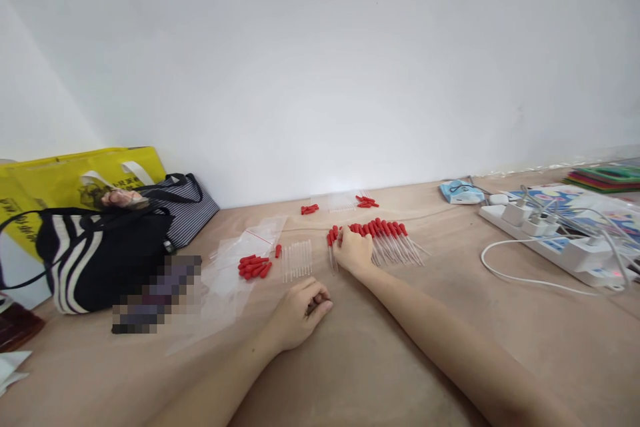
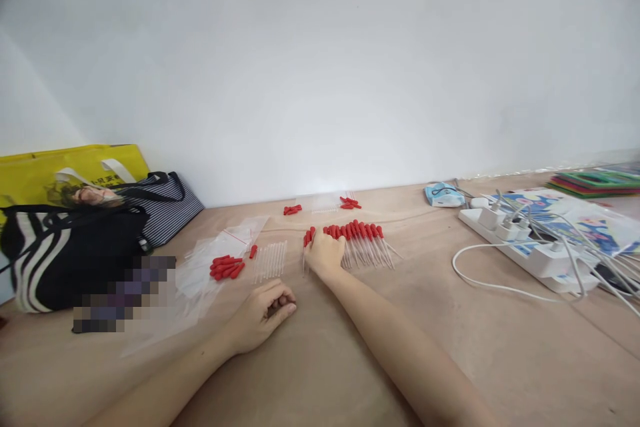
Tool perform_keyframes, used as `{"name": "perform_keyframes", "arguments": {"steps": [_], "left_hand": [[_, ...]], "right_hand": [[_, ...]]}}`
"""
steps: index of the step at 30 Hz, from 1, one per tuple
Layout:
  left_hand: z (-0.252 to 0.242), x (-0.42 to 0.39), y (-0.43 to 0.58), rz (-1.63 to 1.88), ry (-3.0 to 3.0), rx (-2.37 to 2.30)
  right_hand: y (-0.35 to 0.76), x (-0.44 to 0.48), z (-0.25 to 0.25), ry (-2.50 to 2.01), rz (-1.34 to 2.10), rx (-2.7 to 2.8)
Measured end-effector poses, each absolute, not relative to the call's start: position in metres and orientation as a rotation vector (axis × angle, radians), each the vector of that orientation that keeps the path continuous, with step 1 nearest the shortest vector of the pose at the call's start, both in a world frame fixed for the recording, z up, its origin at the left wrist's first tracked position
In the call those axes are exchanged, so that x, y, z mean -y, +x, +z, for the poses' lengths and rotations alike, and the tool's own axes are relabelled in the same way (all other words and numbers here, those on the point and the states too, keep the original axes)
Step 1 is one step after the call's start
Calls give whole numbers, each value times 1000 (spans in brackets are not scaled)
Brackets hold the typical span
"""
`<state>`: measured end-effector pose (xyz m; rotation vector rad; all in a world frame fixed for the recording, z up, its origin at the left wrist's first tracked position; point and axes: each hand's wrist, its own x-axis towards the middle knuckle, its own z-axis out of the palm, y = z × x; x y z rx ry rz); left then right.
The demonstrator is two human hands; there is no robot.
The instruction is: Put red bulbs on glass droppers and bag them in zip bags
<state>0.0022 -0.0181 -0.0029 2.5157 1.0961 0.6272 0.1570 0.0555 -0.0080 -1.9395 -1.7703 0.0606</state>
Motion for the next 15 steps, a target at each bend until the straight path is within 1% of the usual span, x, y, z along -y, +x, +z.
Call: {"name": "perform_keyframes", "arguments": {"steps": [7, 11, 15], "left_hand": [[-3, 20, 3, 662, 2544, -1088], [-7, 14, 0, 945, 2571, -1256], [-4, -1, -13, 1126, 2583, -1556]], "right_hand": [[154, -51, -6, -1915, 11, 1837], [137, -43, 1, -1820, -3, 1975], [119, -43, 6, -1901, 84, 1995]]}}
